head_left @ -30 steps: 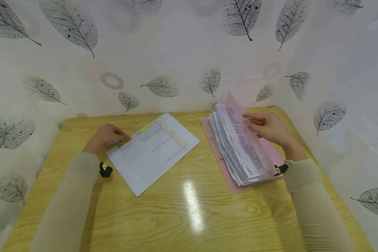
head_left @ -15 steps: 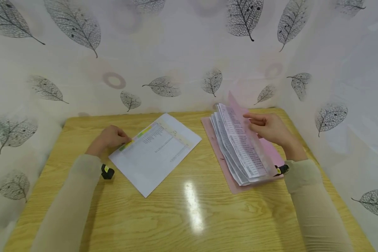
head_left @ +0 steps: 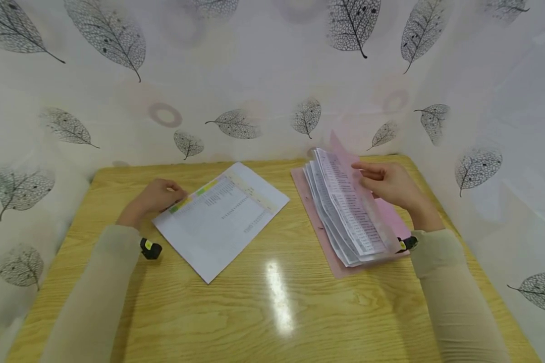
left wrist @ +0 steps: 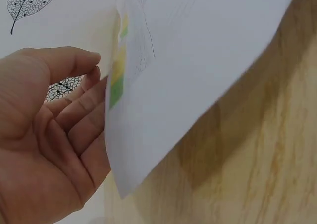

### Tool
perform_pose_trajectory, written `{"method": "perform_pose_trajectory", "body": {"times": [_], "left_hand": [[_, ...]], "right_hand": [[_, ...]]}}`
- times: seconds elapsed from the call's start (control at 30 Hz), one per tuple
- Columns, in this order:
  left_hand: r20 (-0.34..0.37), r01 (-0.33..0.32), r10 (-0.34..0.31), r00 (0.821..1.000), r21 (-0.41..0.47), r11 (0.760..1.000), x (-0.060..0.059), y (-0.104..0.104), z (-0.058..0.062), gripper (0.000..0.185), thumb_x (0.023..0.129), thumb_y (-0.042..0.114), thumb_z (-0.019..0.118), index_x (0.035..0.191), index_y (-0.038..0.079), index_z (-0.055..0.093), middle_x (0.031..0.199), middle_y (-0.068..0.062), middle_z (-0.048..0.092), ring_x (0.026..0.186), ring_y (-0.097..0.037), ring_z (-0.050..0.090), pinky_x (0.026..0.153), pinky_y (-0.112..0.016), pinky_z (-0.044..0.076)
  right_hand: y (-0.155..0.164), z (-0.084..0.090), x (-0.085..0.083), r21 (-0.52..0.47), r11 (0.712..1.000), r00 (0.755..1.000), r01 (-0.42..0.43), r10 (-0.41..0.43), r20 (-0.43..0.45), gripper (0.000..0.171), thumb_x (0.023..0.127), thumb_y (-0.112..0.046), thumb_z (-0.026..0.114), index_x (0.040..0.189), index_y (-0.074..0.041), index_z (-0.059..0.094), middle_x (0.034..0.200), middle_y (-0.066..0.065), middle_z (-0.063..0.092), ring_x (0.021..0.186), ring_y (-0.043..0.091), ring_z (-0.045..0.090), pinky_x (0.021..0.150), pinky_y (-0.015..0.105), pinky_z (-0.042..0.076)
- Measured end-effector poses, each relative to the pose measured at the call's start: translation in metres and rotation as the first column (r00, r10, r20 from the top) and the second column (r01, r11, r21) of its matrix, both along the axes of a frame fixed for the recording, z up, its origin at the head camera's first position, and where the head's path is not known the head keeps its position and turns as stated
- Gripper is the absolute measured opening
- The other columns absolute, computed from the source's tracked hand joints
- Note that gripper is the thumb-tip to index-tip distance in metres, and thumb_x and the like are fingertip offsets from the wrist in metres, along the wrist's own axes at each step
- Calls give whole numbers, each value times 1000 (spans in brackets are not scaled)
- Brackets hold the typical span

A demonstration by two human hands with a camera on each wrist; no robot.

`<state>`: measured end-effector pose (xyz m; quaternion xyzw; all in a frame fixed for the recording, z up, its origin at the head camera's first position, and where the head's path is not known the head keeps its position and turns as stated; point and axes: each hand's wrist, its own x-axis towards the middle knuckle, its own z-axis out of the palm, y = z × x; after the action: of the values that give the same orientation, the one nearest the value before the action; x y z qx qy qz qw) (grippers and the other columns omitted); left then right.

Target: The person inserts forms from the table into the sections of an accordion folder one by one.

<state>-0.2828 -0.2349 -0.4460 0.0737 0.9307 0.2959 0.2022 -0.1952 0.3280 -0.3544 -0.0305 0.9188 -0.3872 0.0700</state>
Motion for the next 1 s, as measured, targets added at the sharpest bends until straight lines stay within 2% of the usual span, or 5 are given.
{"method": "perform_pose_trajectory", "body": {"times": [0.23, 0.47, 0.63, 0.8, 1.0], "left_hand": [[113, 18, -27, 993, 79, 997, 7, 7, -6, 54, 107, 45, 59, 141, 2, 62, 128, -18, 67, 93, -19, 63, 77, -27, 53], [219, 37, -79, 973, 187, 982, 15, 12, -7, 37, 106, 26, 65, 127, -4, 69, 104, -11, 77, 82, -15, 70, 73, -31, 61], [271, 32, -93, 958, 221, 975, 21, 16, -8, 42, 107, 35, 63, 122, -4, 70, 100, -8, 77, 81, -17, 73, 73, -33, 63], [273, 23, -90, 958, 237, 971, 27, 23, -16, 40, 104, 40, 68, 111, 1, 72, 89, -1, 74, 75, -15, 69, 69, -30, 59], [289, 0, -94, 953, 312, 950, 39, 34, -22, 37, 104, 31, 69, 121, -2, 67, 95, -4, 74, 77, -14, 69, 68, -28, 59]], "right_hand": [[0, 1, 1, -7, 1000, 1000, -1, 1, -7, 47, 103, -17, 64, 149, -8, 60, 143, 24, 62, 106, -9, 63, 69, 21, 61], [0, 1, 2, 4, 1000, 1000, -9, 9, -2, 48, 103, -15, 62, 150, -9, 59, 145, 26, 61, 130, 34, 64, 72, 21, 62], [1, 2, 2, -3, 1000, 1000, -12, 12, 1, 48, 103, -16, 62, 151, -9, 58, 145, 26, 60, 133, 39, 60, 72, 21, 62], [0, 2, 1, 5, 1000, 1000, -10, 10, 0, 47, 103, -17, 63, 150, -11, 60, 144, 24, 62, 129, 31, 64, 72, 21, 62], [3, 2, 1, -5, 1000, 1000, -9, 9, 1, 48, 104, -19, 62, 151, -11, 59, 144, 23, 62, 111, -1, 66, 72, 22, 62]]}}
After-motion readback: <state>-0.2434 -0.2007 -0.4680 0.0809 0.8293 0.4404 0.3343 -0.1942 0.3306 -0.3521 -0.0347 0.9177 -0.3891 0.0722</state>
